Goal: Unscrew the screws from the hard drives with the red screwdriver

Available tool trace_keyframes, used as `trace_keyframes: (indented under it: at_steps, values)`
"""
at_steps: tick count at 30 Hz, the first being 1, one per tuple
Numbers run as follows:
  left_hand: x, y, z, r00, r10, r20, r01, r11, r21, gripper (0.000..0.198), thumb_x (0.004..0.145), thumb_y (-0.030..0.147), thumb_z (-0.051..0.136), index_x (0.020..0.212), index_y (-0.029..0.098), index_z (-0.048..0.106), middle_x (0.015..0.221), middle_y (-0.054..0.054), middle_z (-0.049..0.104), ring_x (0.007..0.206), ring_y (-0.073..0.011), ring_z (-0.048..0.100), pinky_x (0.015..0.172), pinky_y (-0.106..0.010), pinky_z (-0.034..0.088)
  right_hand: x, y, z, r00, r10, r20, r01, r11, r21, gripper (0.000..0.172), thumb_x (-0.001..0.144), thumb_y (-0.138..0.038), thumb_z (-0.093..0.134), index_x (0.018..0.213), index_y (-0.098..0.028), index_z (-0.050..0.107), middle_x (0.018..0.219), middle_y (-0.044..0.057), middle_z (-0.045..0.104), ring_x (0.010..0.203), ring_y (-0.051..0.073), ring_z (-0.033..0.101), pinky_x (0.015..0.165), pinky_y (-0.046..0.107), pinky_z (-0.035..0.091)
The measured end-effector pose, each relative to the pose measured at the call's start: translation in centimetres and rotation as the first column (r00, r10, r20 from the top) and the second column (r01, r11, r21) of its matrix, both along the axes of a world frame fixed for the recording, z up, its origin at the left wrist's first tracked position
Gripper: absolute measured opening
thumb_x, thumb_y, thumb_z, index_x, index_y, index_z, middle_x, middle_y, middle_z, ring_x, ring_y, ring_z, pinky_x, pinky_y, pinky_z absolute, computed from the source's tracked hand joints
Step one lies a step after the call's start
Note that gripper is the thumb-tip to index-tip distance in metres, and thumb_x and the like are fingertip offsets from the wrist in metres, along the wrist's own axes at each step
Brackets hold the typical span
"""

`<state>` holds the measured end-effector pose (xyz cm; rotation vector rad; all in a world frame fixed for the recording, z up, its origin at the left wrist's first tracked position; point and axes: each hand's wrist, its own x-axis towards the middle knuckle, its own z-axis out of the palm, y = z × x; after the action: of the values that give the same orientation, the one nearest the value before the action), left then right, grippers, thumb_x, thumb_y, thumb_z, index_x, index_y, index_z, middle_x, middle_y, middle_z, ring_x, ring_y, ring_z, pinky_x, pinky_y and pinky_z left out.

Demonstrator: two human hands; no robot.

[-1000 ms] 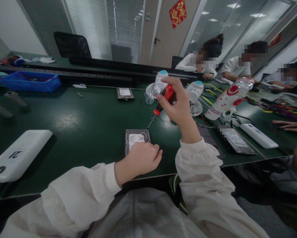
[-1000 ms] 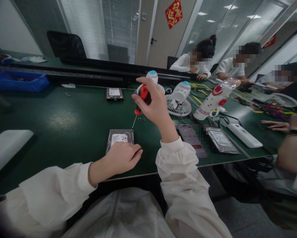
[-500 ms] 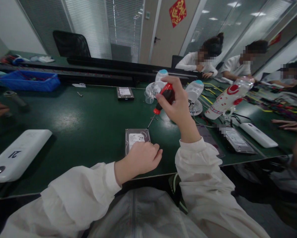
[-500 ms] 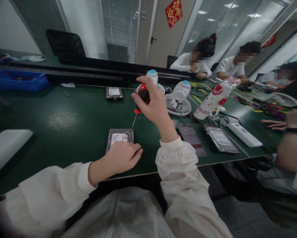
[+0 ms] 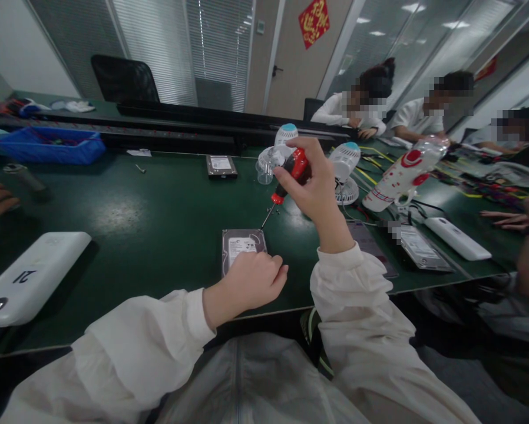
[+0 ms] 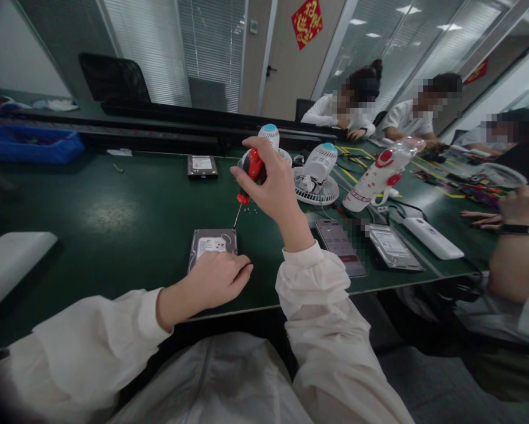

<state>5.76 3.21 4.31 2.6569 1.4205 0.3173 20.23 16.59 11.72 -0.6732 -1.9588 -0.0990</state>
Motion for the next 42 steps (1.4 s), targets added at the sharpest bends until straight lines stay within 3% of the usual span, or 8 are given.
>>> trace_keyframes:
  at_steps: [5, 9, 12, 19, 25, 31, 35, 42]
  values:
    - [-0.03, -0.03, 0.09, 1.000, 0.006, 0.001, -0.006, 1.000, 0.005, 0.044, 0.105, 0.035, 0.034, 0.096, 0.017, 0.072, 0.086, -0.013, 0.077, 0.076, -0.0306, 0.075, 0.063, -0.039, 0.053, 0.20, -0.21, 0.06, 0.995, 0.095, -0.006, -0.095, 0.995, -0.016, 0.039, 0.100, -0.038, 0.046, 0.137, -0.026, 0.053, 0.120, 0.007, 0.071, 0.101, 0.023, 0.067, 0.095, 0.047, 0.056]
    - [-0.02, -0.03, 0.21, 1.000, 0.012, -0.006, -0.012, 1.000, -0.010, 0.043, 0.105, 0.036, 0.034, 0.096, 0.017, 0.072, 0.087, -0.013, 0.078, 0.077, -0.0299, 0.075, 0.064, -0.039, 0.053, 0.12, 0.05, -0.06, 0.999, 0.038, -0.025, -0.038, 0.999, -0.017, 0.034, 0.097, -0.038, 0.055, 0.129, -0.025, 0.058, 0.112, 0.006, 0.072, 0.091, 0.021, 0.068, 0.094, 0.047, 0.057]
    - [0.00, -0.03, 0.27, 1.000, 0.014, -0.008, -0.014, 1.000, -0.014, 0.044, 0.106, 0.036, 0.033, 0.098, 0.017, 0.072, 0.088, -0.013, 0.078, 0.077, -0.0303, 0.075, 0.064, -0.039, 0.053, -0.06, 0.16, -0.11, 1.000, 0.005, -0.016, -0.005, 1.000, 0.009, 0.032, 0.094, -0.043, 0.061, 0.120, -0.024, 0.059, 0.112, 0.006, 0.069, 0.101, 0.024, 0.067, 0.097, 0.048, 0.056]
    - [-0.03, -0.05, 0.14, 1.000, 0.009, 0.000, -0.009, 1.000, 0.000, 0.043, 0.106, 0.036, 0.034, 0.096, 0.017, 0.071, 0.088, -0.012, 0.078, 0.077, -0.0296, 0.075, 0.065, -0.038, 0.053, 0.08, -0.10, -0.08, 0.994, 0.111, 0.010, -0.111, 0.994, 0.004, 0.038, 0.098, -0.031, 0.045, 0.136, -0.025, 0.050, 0.126, 0.008, 0.063, 0.117, 0.025, 0.062, 0.107, 0.050, 0.051]
    - [-0.04, -0.04, 0.10, 1.000, 0.011, 0.003, -0.011, 1.000, -0.008, 0.043, 0.105, 0.036, 0.034, 0.097, 0.017, 0.072, 0.089, -0.012, 0.078, 0.078, -0.0299, 0.075, 0.066, -0.039, 0.054, -0.33, -0.03, -0.39, 1.000, -0.007, 0.001, 0.007, 1.000, -0.011, 0.037, 0.096, -0.041, 0.057, 0.129, -0.026, 0.052, 0.122, 0.007, 0.066, 0.107, 0.025, 0.066, 0.103, 0.050, 0.053]
    - [0.04, -0.05, 0.39, 1.000, 0.014, -0.003, -0.014, 0.999, -0.034, 0.046, 0.106, 0.037, 0.032, 0.096, 0.016, 0.072, 0.089, -0.014, 0.078, 0.078, -0.0301, 0.075, 0.066, -0.039, 0.054, -0.18, -0.44, -0.18, 0.998, 0.066, 0.010, -0.066, 0.997, -0.051, 0.038, 0.101, -0.039, 0.039, 0.137, -0.028, 0.047, 0.128, 0.008, 0.063, 0.118, 0.026, 0.062, 0.106, 0.051, 0.051]
    - [0.00, -0.05, 0.42, 1.000, 0.011, -0.004, -0.011, 0.999, -0.034, 0.045, 0.105, 0.036, 0.033, 0.096, 0.016, 0.072, 0.089, -0.013, 0.078, 0.078, -0.0300, 0.075, 0.067, -0.040, 0.055, -0.01, -0.32, -0.15, 0.999, 0.043, 0.011, -0.042, 0.998, -0.052, 0.039, 0.099, -0.038, 0.047, 0.137, -0.028, 0.048, 0.119, 0.007, 0.067, 0.103, 0.024, 0.066, 0.100, 0.048, 0.054]
    - [0.03, -0.05, 0.30, 1.000, 0.017, -0.016, -0.018, 1.000, -0.024, 0.045, 0.105, 0.036, 0.033, 0.097, 0.016, 0.072, 0.088, -0.014, 0.078, 0.078, -0.0304, 0.075, 0.066, -0.040, 0.054, -0.16, 0.12, -0.38, 0.999, -0.036, 0.006, 0.036, 0.999, 0.004, 0.032, 0.095, -0.046, 0.061, 0.120, -0.026, 0.057, 0.102, 0.005, 0.068, 0.088, 0.023, 0.066, 0.085, 0.044, 0.056]
